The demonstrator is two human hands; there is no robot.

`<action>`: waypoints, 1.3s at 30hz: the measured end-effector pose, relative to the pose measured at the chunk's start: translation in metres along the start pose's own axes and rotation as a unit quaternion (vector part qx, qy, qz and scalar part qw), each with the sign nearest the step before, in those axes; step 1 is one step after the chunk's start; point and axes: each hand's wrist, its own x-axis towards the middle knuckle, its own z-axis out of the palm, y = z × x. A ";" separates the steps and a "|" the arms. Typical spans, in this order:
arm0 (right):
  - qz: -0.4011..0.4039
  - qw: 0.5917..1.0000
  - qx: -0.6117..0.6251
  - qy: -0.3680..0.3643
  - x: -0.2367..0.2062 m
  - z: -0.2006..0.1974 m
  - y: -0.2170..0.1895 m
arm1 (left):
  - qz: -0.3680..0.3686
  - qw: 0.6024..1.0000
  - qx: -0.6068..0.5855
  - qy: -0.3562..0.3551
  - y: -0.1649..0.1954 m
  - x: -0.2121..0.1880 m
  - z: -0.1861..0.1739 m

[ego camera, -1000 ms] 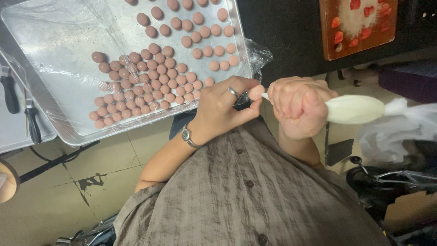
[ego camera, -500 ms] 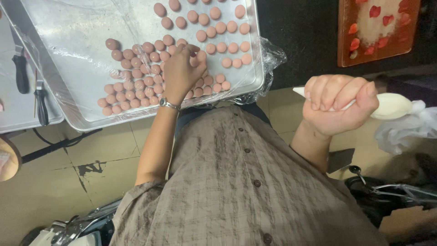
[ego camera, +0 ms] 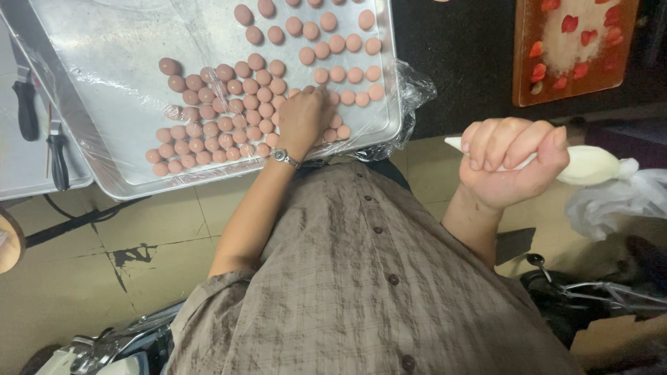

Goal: The person pipes white cream from a piping bag into small round dough balls, holding each ball in one hand while squeezing the bag with the other, and places the filled ball back on a plastic-lined tray. After filling many balls, the person carries a pink cup to a refrigerator.

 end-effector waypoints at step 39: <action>0.203 0.468 -0.857 -0.073 0.158 -0.088 0.120 | -0.393 0.831 -0.125 0.374 -0.090 -0.176 -0.105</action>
